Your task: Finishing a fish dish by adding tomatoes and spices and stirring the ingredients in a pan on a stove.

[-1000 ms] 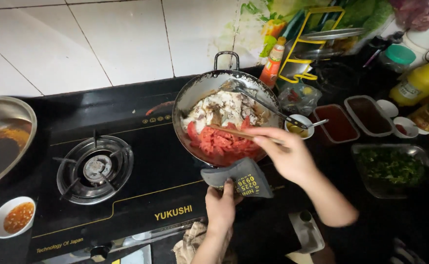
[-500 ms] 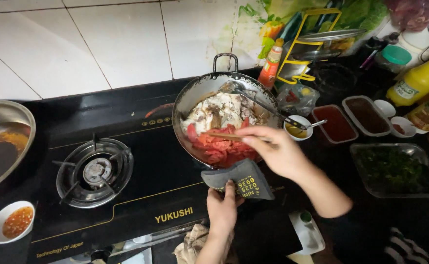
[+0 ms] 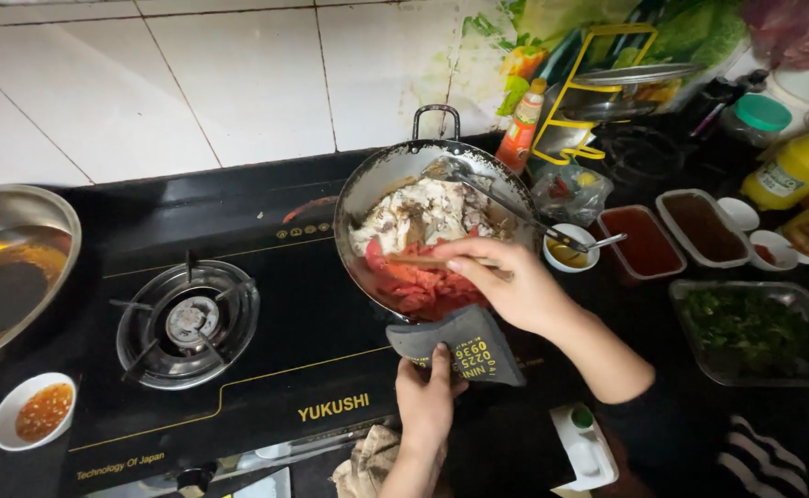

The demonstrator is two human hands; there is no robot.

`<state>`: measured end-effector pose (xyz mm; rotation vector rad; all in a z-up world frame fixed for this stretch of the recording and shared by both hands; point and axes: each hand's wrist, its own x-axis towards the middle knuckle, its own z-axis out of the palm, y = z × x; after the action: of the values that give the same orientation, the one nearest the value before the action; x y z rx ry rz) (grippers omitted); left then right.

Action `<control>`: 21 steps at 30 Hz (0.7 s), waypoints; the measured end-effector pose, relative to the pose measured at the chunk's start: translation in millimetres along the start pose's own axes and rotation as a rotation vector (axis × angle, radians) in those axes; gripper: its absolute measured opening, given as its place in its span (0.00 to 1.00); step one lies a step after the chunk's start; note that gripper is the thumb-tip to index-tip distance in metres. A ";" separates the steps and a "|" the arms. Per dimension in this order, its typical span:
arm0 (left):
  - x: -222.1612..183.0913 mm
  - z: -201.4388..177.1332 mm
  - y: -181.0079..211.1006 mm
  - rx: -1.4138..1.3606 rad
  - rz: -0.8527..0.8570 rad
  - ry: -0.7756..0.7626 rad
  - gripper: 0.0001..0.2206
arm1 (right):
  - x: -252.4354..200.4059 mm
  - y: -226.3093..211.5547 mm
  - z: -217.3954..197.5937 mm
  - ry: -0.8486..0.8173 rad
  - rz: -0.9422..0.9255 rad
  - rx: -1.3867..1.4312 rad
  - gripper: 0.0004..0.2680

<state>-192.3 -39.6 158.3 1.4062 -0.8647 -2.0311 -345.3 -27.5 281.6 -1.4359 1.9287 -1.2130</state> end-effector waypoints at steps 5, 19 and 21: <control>4.3 0.6 -3.7 0.000 0.016 0.002 0.13 | 11.3 29.6 20.2 -0.054 -0.124 -0.020 0.10; 4.5 -1.8 -4.1 0.013 0.003 -0.032 0.14 | -24.7 33.7 -13.8 0.106 0.176 -0.086 0.11; 5.5 0.6 -4.3 -0.017 0.008 0.002 0.13 | -19.5 43.9 7.1 0.055 0.121 -0.012 0.11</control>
<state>-194.9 -40.6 151.9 1.3928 -0.8498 -2.0262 -356.1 -9.0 238.0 -1.2840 2.0310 -1.1987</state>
